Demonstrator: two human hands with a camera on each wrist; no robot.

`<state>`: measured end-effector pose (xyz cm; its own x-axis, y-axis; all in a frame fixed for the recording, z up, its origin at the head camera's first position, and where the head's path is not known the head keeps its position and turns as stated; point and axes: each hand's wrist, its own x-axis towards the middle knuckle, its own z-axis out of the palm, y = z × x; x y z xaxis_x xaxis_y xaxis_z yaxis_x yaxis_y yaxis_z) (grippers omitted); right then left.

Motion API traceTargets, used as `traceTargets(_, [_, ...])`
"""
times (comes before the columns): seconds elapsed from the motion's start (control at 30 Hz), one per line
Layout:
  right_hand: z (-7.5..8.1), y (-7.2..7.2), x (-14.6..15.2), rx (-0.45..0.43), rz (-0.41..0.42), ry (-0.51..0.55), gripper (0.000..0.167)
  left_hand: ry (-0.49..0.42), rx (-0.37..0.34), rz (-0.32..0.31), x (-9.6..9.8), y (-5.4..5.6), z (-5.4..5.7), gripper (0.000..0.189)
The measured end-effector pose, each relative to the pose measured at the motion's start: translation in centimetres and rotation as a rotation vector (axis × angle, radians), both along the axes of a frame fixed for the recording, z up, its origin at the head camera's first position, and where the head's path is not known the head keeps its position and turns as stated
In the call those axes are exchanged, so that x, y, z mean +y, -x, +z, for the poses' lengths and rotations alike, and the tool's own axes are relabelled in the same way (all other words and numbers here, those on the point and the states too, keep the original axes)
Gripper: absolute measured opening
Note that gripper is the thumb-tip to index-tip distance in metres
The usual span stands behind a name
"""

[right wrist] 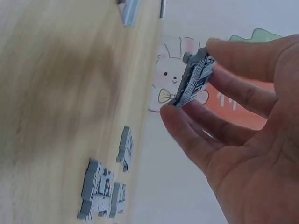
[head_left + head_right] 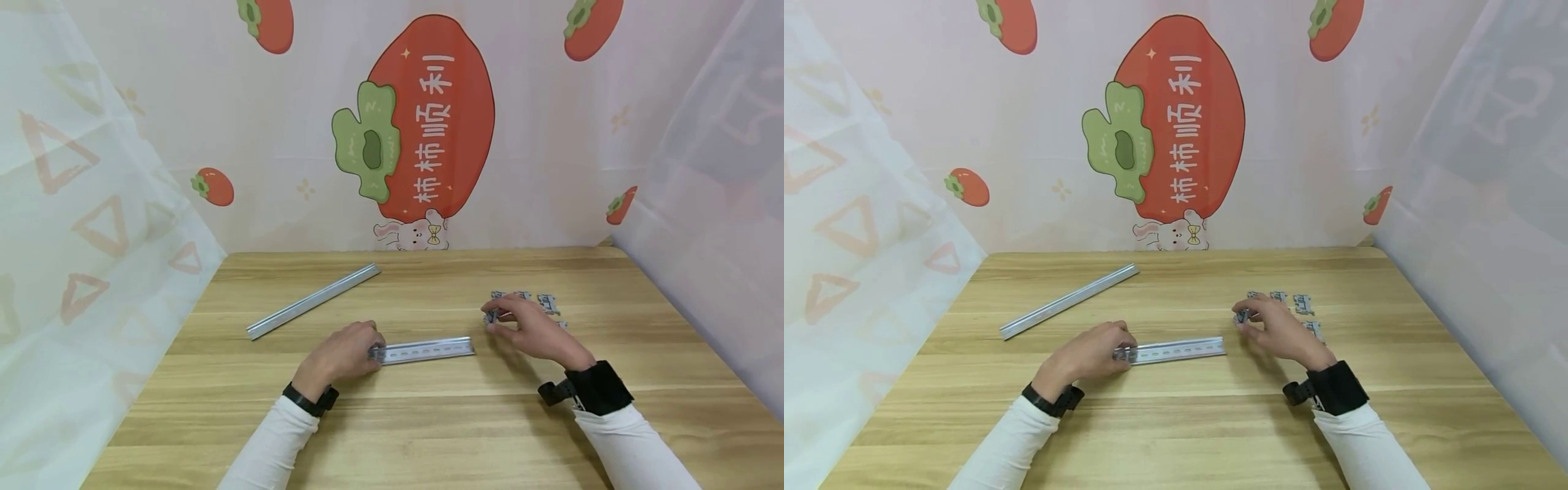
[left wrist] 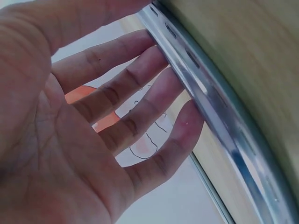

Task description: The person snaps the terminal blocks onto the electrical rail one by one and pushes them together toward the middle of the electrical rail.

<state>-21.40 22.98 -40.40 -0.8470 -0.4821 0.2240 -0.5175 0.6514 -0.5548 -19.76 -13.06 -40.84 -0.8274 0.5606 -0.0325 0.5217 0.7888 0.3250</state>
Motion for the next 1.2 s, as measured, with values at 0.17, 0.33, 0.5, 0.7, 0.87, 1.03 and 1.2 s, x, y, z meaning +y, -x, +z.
traceTargets(0.17, [0.2,-0.1,-0.1,-0.043,0.033,0.099,0.035,0.006,-0.012,-0.014,0.1,0.0,0.1,0.022])
traceTargets(0.33, [0.5,-0.1,-0.3,-0.081,0.048,0.165,0.036,0.002,-0.041,-0.014,0.3,-0.2,0.2,0.021])
traceTargets(0.5, [0.9,-0.3,-0.7,-0.09,0.056,0.227,0.035,0.005,-0.039,-0.025,0.4,-0.4,0.3,0.019])
traceTargets(0.7, [1.1,-0.5,-1.1,-0.11,0.055,0.308,0.035,-0.01,-0.052,-0.045,0.5,-0.5,0.3,0.015])
traceTargets(0.87, [1.1,-0.8,-1.6,-0.128,0.082,0.395,0.037,-0.015,-0.06,-0.05,0.8,-0.7,0.3,0.014])
traceTargets(1.03, [1.2,-1.0,-2.1,-0.163,0.113,0.455,0.039,-0.011,-0.06,-0.057,1.0,-0.8,0.4,0.013])
traceTargets(1.2, [1.3,-1.1,-2.7,-0.205,0.116,0.475,0.038,-0.006,-0.056,-0.062,1.2,-0.7,0.4,0.012])
